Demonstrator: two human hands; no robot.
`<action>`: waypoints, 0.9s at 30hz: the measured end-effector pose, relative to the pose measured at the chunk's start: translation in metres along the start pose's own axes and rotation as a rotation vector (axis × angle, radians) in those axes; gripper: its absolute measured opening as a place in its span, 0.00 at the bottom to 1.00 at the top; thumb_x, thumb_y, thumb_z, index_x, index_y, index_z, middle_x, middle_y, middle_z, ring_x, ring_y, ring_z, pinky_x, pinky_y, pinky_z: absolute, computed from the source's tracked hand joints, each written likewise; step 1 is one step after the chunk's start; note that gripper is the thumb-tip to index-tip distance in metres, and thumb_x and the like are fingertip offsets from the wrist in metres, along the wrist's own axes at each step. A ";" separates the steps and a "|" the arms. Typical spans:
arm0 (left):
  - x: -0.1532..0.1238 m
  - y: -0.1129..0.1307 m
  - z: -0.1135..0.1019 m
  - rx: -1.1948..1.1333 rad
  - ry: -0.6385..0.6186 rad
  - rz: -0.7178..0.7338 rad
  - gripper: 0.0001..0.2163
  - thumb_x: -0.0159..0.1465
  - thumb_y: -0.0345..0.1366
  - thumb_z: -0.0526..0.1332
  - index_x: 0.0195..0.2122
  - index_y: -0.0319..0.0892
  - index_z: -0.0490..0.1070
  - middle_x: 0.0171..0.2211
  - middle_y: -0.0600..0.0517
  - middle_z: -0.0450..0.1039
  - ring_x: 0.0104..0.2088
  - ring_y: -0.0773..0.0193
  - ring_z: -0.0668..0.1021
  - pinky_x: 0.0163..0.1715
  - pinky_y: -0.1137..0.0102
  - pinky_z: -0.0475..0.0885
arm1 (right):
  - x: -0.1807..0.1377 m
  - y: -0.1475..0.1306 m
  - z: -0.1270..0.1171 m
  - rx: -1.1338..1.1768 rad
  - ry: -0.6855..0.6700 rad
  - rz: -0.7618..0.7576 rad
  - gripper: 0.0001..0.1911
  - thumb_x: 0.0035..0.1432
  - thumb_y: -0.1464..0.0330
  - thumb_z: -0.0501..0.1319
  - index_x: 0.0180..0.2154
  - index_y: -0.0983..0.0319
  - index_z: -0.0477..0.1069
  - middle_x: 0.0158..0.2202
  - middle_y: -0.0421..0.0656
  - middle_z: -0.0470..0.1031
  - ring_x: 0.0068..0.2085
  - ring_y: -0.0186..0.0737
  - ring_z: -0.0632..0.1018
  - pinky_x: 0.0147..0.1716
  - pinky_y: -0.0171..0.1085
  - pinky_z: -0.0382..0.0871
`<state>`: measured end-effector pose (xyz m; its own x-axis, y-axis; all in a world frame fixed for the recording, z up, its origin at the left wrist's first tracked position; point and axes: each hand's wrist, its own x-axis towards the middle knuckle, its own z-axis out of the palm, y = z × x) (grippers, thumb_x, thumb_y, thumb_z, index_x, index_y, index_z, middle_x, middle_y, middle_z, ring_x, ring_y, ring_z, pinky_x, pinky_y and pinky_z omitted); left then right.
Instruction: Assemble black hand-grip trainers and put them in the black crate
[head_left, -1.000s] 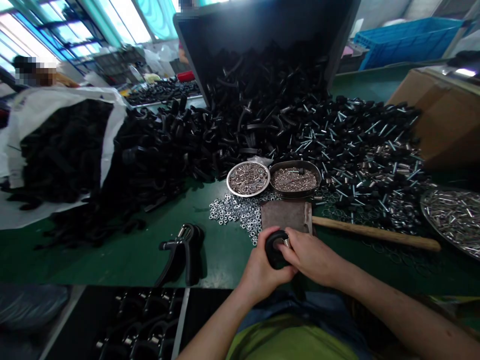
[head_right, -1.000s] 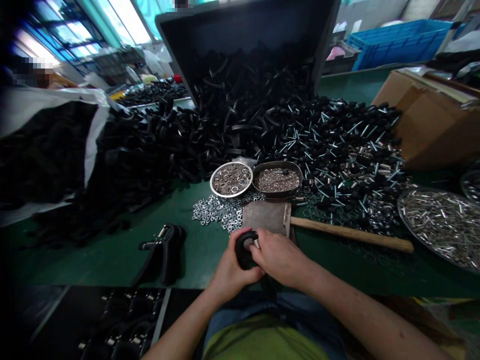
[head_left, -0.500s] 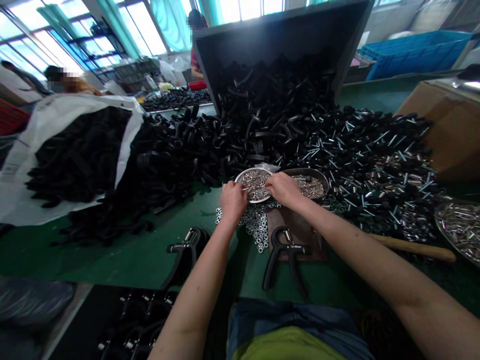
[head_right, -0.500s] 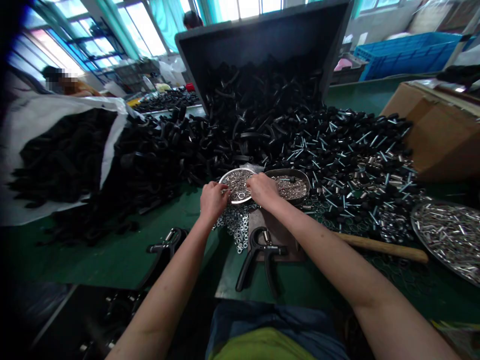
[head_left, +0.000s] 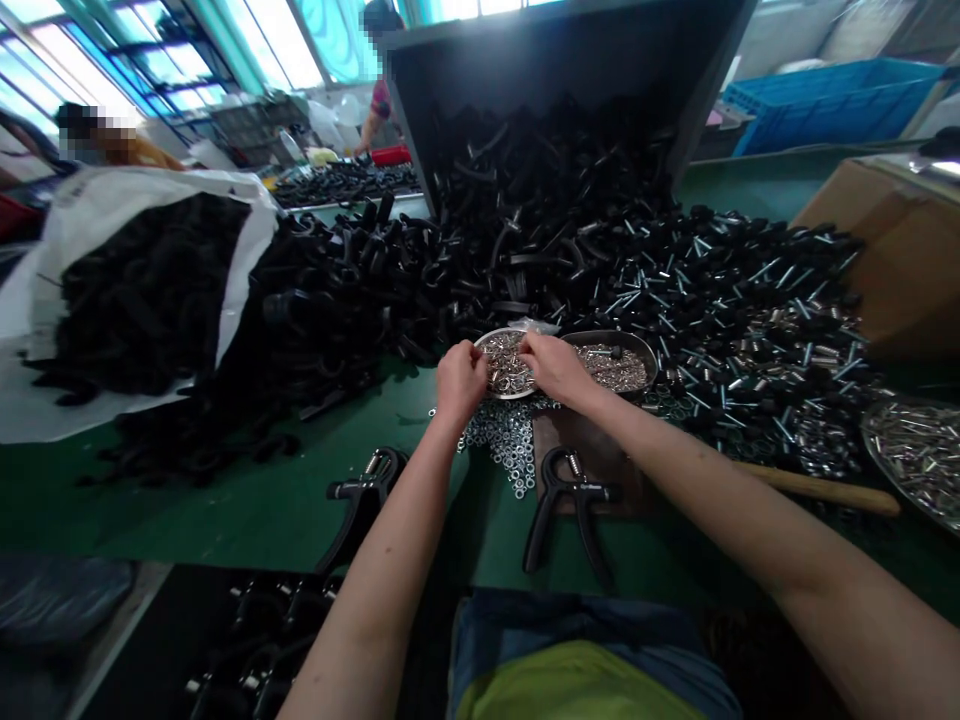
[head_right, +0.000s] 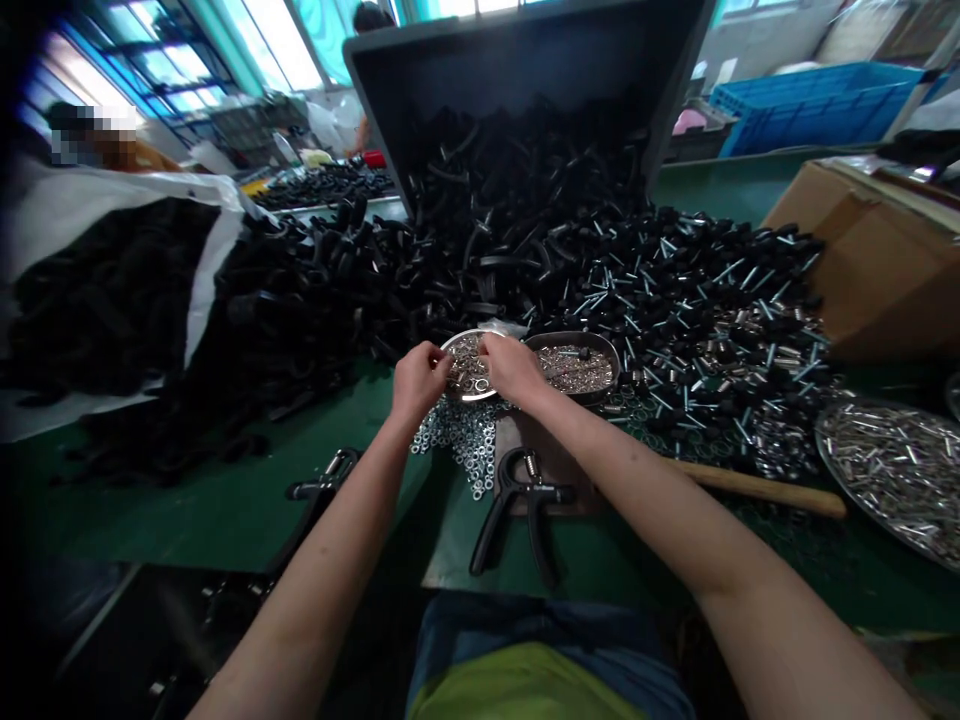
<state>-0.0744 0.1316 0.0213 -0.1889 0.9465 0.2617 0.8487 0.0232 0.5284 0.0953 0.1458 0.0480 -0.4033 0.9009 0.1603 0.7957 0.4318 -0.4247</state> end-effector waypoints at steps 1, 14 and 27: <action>-0.007 0.002 -0.003 -0.140 -0.021 -0.046 0.05 0.59 0.36 0.56 0.30 0.42 0.67 0.29 0.51 0.72 0.29 0.64 0.74 0.30 0.70 0.66 | -0.012 0.002 -0.006 0.028 -0.016 -0.022 0.10 0.60 0.70 0.54 0.41 0.63 0.72 0.38 0.45 0.77 0.40 0.38 0.74 0.40 0.36 0.63; -0.144 0.019 0.000 -1.305 -0.512 -0.538 0.17 0.51 0.39 0.69 0.40 0.38 0.73 0.32 0.50 0.77 0.33 0.65 0.79 0.37 0.69 0.73 | -0.110 0.030 -0.005 0.107 -0.296 0.020 0.10 0.57 0.71 0.54 0.42 0.60 0.67 0.33 0.40 0.76 0.36 0.37 0.76 0.34 0.34 0.63; -0.155 0.035 0.013 -0.584 -0.385 0.040 0.03 0.56 0.34 0.64 0.27 0.43 0.76 0.30 0.52 0.72 0.34 0.64 0.74 0.37 0.69 0.67 | -0.148 0.050 -0.035 -0.267 -0.129 -0.054 0.12 0.61 0.63 0.53 0.44 0.60 0.67 0.42 0.47 0.73 0.46 0.45 0.70 0.41 0.39 0.63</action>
<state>-0.0088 -0.0100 -0.0114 0.1169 0.9922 0.0429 0.4269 -0.0892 0.8999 0.2111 0.0360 0.0345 -0.4885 0.8709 0.0547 0.8555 0.4903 -0.1665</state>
